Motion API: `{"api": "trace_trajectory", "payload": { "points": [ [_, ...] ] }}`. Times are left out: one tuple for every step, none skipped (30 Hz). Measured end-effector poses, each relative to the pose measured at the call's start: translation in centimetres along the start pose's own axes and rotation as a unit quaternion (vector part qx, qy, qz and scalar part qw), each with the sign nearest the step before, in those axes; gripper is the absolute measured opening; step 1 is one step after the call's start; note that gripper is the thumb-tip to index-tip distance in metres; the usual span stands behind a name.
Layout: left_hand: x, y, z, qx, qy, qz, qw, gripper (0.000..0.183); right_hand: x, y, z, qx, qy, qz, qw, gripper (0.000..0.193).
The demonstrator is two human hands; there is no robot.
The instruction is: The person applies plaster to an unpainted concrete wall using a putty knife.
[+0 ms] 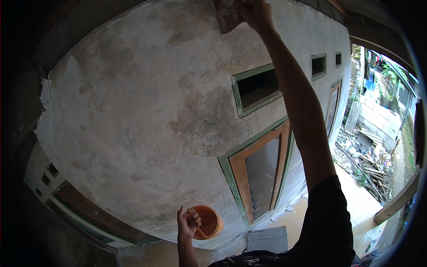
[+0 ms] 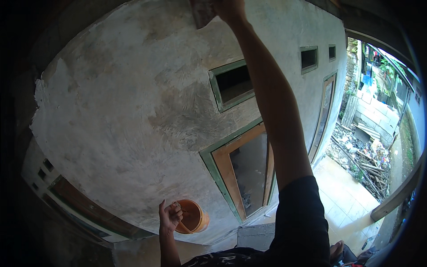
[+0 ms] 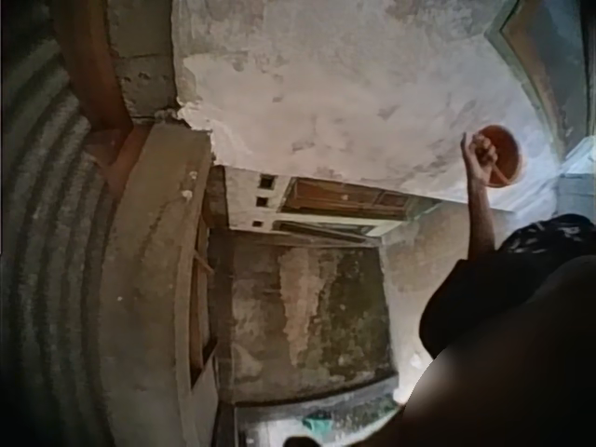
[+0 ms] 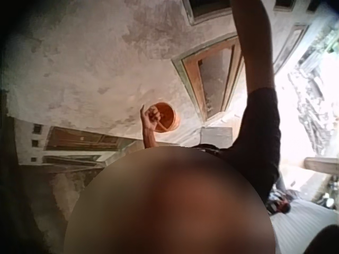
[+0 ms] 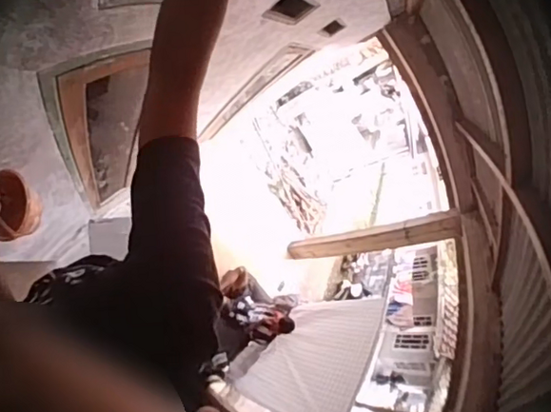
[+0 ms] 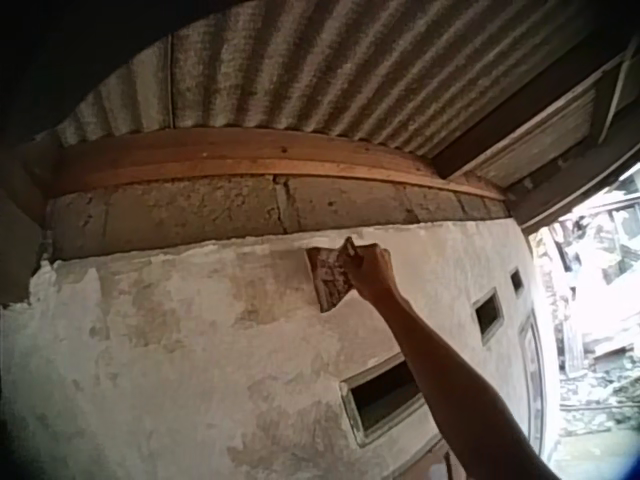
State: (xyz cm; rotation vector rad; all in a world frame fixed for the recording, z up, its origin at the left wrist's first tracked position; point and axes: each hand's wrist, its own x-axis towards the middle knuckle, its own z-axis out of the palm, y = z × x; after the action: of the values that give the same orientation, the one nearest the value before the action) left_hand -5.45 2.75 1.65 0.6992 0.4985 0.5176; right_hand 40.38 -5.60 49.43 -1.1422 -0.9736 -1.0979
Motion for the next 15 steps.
{"api": "trace_trajectory", "payload": {
  "points": [
    [0.0,0.0,-0.1,-0.002,0.0,-0.001,1.0,0.043,0.6,1.1,-0.9,-0.027,0.012,0.03,0.999,0.028],
    [-0.1,0.1,-0.1,-0.002,0.0,0.001,1.0,0.042,1.1,1.6,-1.6,-0.052,0.024,0.061,0.996,0.027],
    [-0.2,0.2,-0.2,-0.003,-0.001,0.002,1.0,0.042,1.4,2.1,-2.0,-0.051,0.022,0.061,0.997,0.027],
    [-0.3,0.2,-0.4,-0.004,0.0,0.003,1.0,0.042,1.6,2.0,-2.3,-0.081,0.048,0.029,0.995,0.027],
    [-0.4,0.3,-0.5,-0.005,0.0,0.005,1.0,0.042,1.8,1.9,-2.5,-0.111,0.075,-0.002,0.991,0.028],
    [-0.5,0.4,-0.6,-0.006,-0.001,0.007,1.0,0.042,1.6,1.8,-2.1,-0.11,0.074,-0.003,0.991,0.028],
    [-0.6,0.4,-0.6,-0.007,-0.002,0.007,1.0,0.042,1.2,1.2,-1.4,-0.132,0.052,-0.003,0.99,0.029],
    [-0.3,0.3,-0.3,-0.003,0.002,0.006,1.0,0.042,1.1,1.4,-1.2,-0.159,0.033,-0.006,0.987,0.03],
    [0.0,0.1,0.0,0.002,0.006,0.005,1.0,0.042,0.9,2.7,0.1,-0.21,0.115,-0.119,0.964,0.036],
    [-1.1,0.8,-1.0,-0.002,0.027,0.024,0.999,0.042,-1.6,-2.5,1.3,-0.276,0.0,-0.042,0.96,0.013],
    [-0.9,0.6,-0.9,-0.002,0.02,0.023,1.0,0.043,-2.0,-2.3,1.4,-0.248,0.033,-0.105,0.963,0.022],
    [-0.9,0.5,-1.1,-0.005,0.019,0.023,1.0,0.043,-2.5,-3.1,2.2,-0.268,0.01,-0.112,0.957,0.021],
    [-0.8,0.5,-1.1,-0.003,0.017,0.023,1.0,0.043,-3.1,-4.2,2.9,-0.262,0.012,-0.117,0.958,0.019],
    [-0.7,0.4,-1.2,-0.005,0.014,0.02,1.0,0.043,-3.4,-4.6,4.0,-0.267,0.007,-0.104,0.958,0.018],
    [-0.5,0.4,-1.1,-0.007,0.012,0.018,1.0,0.043,-3.7,-4.9,4.9,-0.286,0.016,-0.147,0.947,0.016]
  ]
}}
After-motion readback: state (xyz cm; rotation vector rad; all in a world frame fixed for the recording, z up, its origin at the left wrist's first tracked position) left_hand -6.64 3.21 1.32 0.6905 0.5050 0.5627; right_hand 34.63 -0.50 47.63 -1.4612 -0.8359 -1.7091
